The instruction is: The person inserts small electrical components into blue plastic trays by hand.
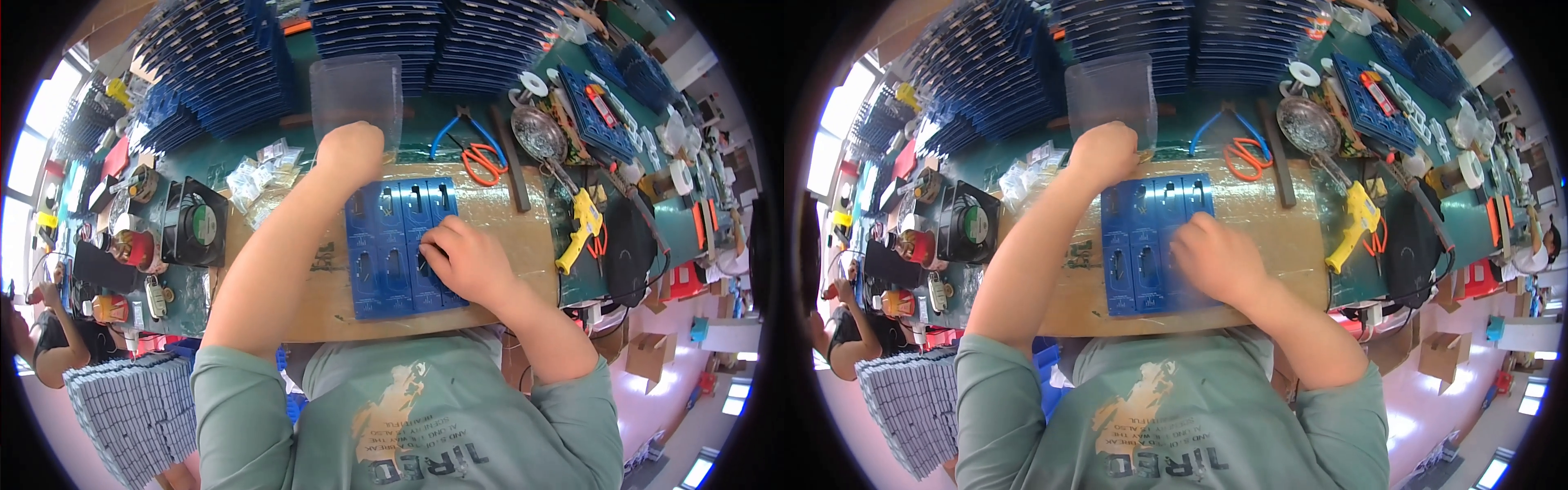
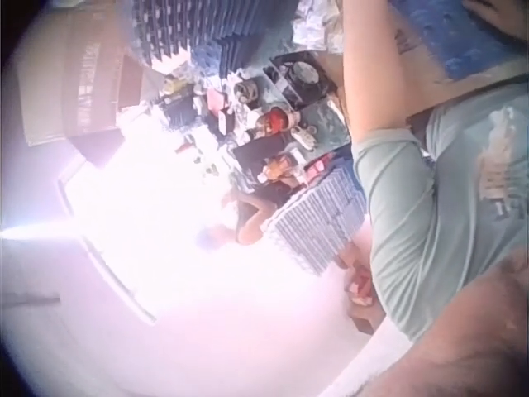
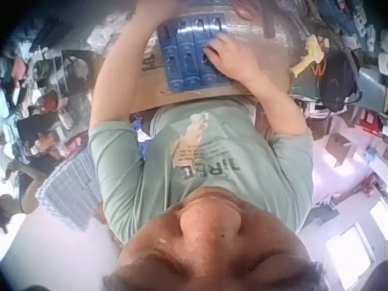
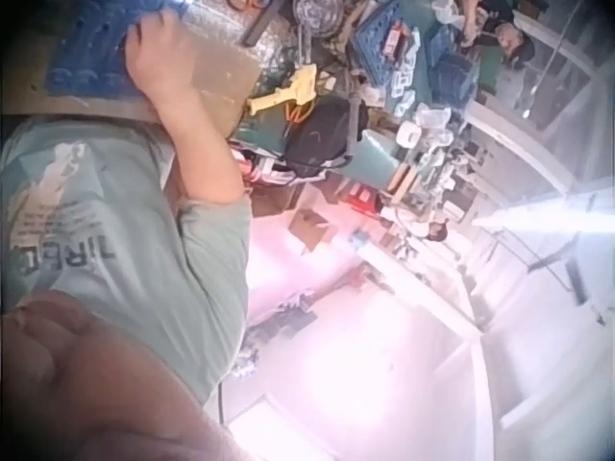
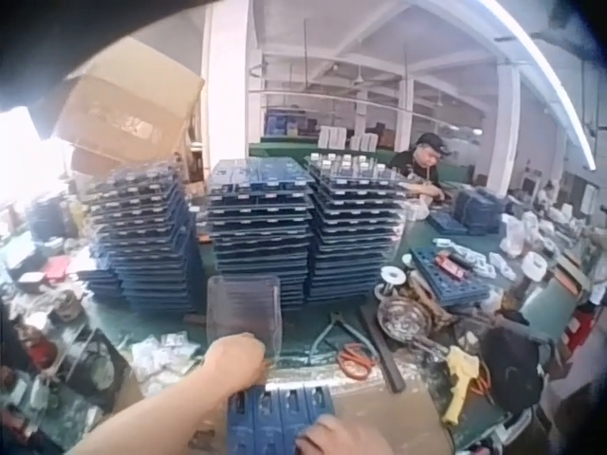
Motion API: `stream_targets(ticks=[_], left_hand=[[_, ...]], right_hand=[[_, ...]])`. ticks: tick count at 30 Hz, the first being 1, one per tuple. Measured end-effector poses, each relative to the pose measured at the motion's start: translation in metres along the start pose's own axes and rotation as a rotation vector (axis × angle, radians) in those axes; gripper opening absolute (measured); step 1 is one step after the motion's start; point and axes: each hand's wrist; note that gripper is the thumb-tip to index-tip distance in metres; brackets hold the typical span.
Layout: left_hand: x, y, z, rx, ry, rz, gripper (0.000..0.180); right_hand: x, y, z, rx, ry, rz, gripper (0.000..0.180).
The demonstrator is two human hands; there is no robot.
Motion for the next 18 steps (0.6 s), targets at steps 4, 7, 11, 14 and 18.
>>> stream_targets(ticks=[4, 7, 11, 14, 18], left_hand=[[0.008, 0.001, 0.0, 0.034, -0.06, 0.005, 0.019], [0.007, 0.003, 0.0, 0.068, -0.041, 0.02, 0.019], [0.002, 0.0, 0.003, 0.019, 0.077, 0.018, 0.016], [-0.002, -0.005, 0.003, -0.033, 0.14, 0.006, 0.016], [-0.013, -0.007, 0.001, -0.123, 0.195, 0.05, 0.02]], right_hand=[[0.005, 0.006, -0.003, 0.077, -0.055, 0.051, 0.011], [0.011, 0.011, -0.007, 0.154, -0.12, 0.072, 0.012], [0.016, 0.013, -0.009, 0.177, -0.177, 0.069, 0.014], [0.019, 0.012, -0.015, 0.169, -0.175, 0.07, 0.015], [0.021, 0.014, -0.021, 0.301, -0.177, 0.185, 0.018]])
Point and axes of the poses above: each hand's wrist, its own x-axis towards the middle knuckle, its own z-axis out of the palm, y = z × x, and after that the axes turned 7 degrees about -y, right-handed
